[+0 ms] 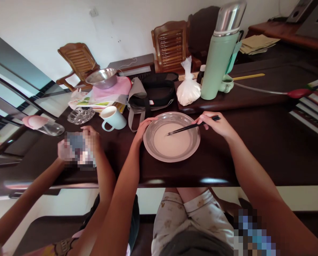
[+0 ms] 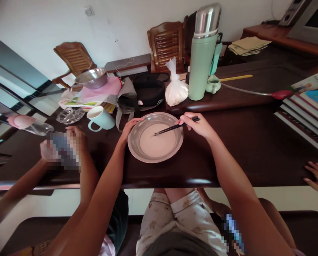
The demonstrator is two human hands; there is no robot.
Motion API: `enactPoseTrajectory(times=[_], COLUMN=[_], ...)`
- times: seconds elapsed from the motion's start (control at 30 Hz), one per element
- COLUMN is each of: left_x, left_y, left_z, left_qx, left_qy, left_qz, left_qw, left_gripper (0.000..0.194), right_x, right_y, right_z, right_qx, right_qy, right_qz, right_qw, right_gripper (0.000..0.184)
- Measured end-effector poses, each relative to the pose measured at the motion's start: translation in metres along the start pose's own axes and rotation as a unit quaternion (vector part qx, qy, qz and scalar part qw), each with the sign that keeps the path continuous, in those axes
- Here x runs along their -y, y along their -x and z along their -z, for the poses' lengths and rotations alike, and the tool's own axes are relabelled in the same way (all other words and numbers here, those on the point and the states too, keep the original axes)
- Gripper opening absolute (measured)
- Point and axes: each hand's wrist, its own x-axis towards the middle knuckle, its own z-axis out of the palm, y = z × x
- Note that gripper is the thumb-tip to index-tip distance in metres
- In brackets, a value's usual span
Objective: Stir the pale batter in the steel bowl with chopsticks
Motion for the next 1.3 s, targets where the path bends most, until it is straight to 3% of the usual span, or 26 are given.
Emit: enactPoseTrajectory(times=[0.1, 0.27, 0.47, 0.63, 0.8, 1.0, 1.2, 1.3], left_x=[-0.0014, -0.0005, 0.0035, 0.0038, 0.0036, 0.0001, 0.0007, 0.0008], left_y=[0.0003, 0.0002, -0.0008, -0.0012, -0.0003, 0.0005, 0.0006, 0.0002], left_z=[0.0007, 0.0020, 0.0040, 0.0052, 0.0046, 0.0038, 0.0032, 0.0038], left_qx=[0.004, 0.012, 0.017, 0.025, 0.018, 0.016, 0.013, 0.019], left_qy=[-0.009, -0.007, 0.000, -0.011, 0.003, -0.021, -0.014, -0.020], left_qz=[-0.013, -0.009, -0.020, -0.029, -0.018, -0.020, -0.018, -0.026], left_qw=[1.000, 1.000, 1.000, 0.999, 1.000, 0.999, 1.000, 0.999], left_gripper=[0.028, 0.029, 0.028, 0.028, 0.027, 0.029, 0.028, 0.029], right_x=[0.0000, 0.0027, 0.0018, 0.0027, 0.0009, 0.0038, 0.0020, 0.0021], right_y=[0.0003, 0.0011, 0.0011, 0.0011, 0.0009, 0.0016, 0.0013, 0.0021], right_z=[0.0029, -0.0029, -0.0002, -0.0037, 0.0008, -0.0055, 0.0011, -0.0009], right_qx=[-0.051, 0.037, -0.039, 0.036, -0.037, 0.038, -0.046, 0.004], right_qy=[-0.015, -0.018, -0.015, -0.016, -0.022, -0.020, -0.032, -0.041], right_qz=[-0.001, -0.017, -0.005, -0.023, -0.008, -0.025, 0.000, -0.013], right_qw=[0.999, 0.999, 0.999, 0.999, 0.999, 0.999, 0.998, 0.999], right_gripper=[0.039, 0.038, 0.040, 0.038, 0.038, 0.039, 0.038, 0.039])
